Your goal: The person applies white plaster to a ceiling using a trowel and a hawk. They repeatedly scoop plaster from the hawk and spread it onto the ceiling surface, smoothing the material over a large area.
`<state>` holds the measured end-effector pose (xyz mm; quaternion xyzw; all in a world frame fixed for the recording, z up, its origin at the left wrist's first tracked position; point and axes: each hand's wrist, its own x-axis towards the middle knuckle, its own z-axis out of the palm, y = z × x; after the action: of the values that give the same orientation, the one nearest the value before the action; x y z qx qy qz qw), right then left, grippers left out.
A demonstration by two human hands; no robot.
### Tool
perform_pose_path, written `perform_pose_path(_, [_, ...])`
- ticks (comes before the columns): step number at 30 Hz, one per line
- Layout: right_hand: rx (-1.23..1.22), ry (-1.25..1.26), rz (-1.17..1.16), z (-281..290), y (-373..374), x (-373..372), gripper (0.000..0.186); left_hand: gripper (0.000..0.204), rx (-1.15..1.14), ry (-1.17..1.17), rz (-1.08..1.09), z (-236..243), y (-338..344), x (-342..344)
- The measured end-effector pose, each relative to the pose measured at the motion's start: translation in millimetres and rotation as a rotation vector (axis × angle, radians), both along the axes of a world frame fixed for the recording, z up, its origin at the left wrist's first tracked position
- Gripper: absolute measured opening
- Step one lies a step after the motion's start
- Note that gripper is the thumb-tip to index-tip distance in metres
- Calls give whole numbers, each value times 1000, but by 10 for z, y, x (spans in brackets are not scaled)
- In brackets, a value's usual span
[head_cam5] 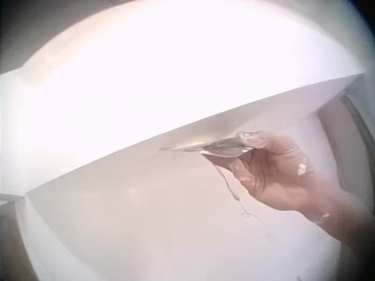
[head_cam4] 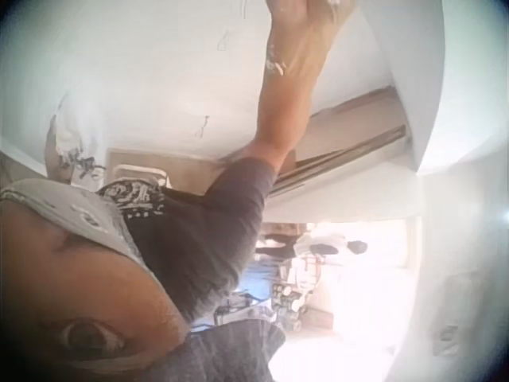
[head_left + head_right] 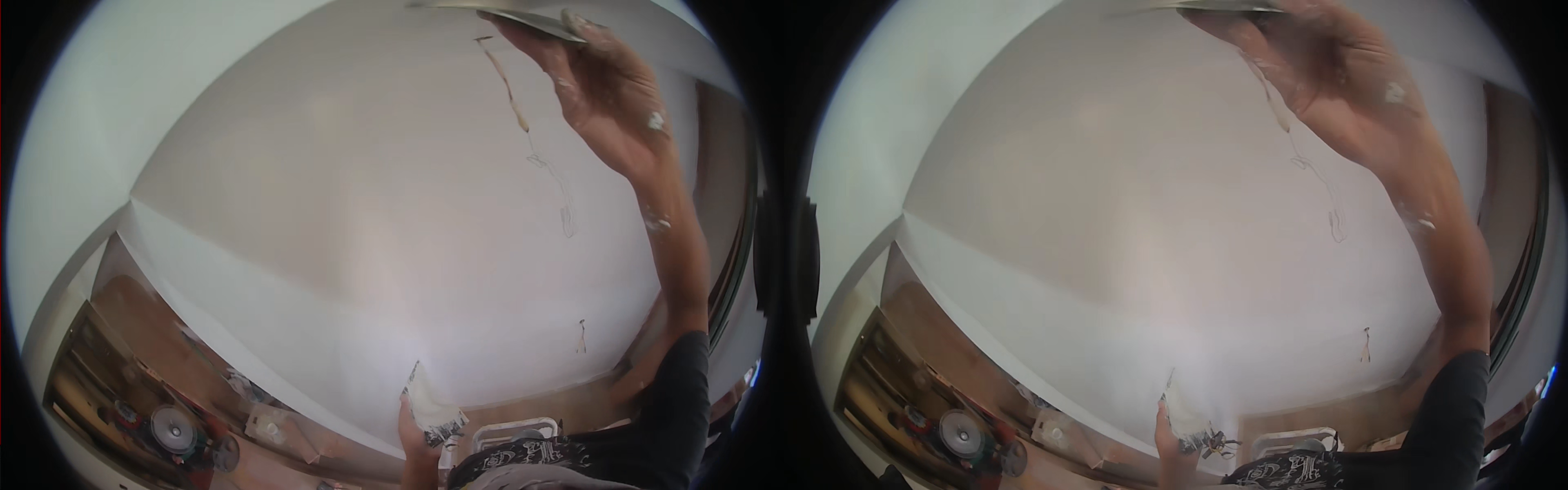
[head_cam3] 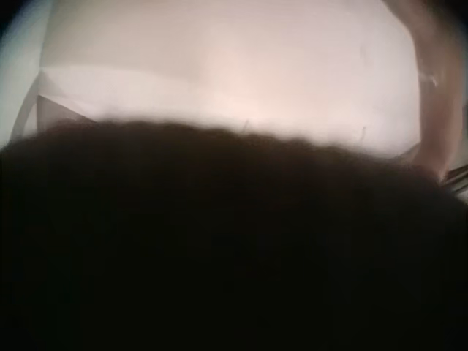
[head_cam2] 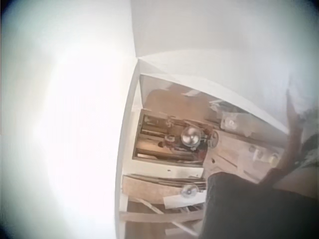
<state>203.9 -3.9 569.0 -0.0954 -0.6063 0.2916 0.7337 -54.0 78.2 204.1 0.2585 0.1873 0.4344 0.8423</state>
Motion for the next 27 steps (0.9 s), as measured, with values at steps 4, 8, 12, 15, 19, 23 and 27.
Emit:
perform_pose_path(4, [6,67,82,64,-445,-349,17,50,-24,109,5,149,-14,57])
perform_pose_path(8, [31,43,415,-5,-717,-47,32,53,-52,167,-9,175,39,247])
perform_pose_path(12, [26,156,359,-461,-644,629,40,52,-24,174,20,127,37,407])
perform_pose_path(15, [-12,194,-139,-794,-275,1643,28,52,293,225,60,-283,145,472])
perform_pose_path(19, [4,335,-285,-829,885,2930,21,47,391,340,133,-533,232,516])
perform_pose_path(23, [36,-63,-744,-904,2247,3739,19,45,-89,62,145,-352,168,624])
perform_pose_path(27, [27,-240,-732,-805,2877,3957,21,46,-164,68,280,-483,188,754])
